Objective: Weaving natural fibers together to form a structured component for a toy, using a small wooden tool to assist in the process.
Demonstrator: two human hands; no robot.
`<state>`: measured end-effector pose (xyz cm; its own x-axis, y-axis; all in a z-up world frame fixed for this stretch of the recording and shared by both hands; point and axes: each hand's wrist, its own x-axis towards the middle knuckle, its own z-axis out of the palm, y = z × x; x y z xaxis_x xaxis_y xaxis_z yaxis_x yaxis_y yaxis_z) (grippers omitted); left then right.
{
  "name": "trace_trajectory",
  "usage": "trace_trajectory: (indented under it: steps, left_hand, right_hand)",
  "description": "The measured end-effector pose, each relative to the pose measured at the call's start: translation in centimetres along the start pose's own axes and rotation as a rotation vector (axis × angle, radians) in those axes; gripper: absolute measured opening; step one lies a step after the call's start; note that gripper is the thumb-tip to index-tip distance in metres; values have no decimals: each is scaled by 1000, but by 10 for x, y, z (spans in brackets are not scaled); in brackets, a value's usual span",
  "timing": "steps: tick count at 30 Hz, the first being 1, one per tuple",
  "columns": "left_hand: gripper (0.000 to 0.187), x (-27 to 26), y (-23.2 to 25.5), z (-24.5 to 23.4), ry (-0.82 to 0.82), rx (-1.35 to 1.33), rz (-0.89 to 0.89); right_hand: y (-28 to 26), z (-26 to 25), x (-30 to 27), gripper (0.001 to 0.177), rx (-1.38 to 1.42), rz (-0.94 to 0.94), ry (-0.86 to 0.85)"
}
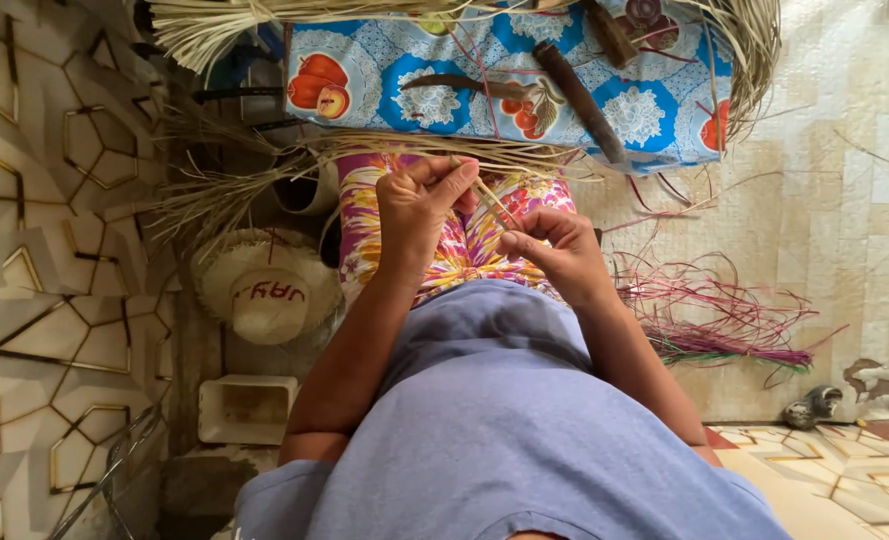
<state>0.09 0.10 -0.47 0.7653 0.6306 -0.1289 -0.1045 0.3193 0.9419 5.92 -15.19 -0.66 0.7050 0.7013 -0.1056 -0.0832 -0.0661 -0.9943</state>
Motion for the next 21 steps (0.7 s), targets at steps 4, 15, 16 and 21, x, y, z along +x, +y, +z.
trace_trajectory:
  steps: [4,15,16,21]
  left_hand:
    - [14,1,-1,-1,5,-1,-3]
    - [15,-2,-2,1,-20,57,-110]
    - [15,-2,-1,1,-20,57,-109]
    - [15,-2,-1,2,-7,58,-105]
  right_hand:
    - [9,1,2,11,38,-9,17]
    - [8,2,5,11,8,-19,87]
    - [7,3,5,11,8,-19,87]
    - [7,2,5,9,-57,-38,87]
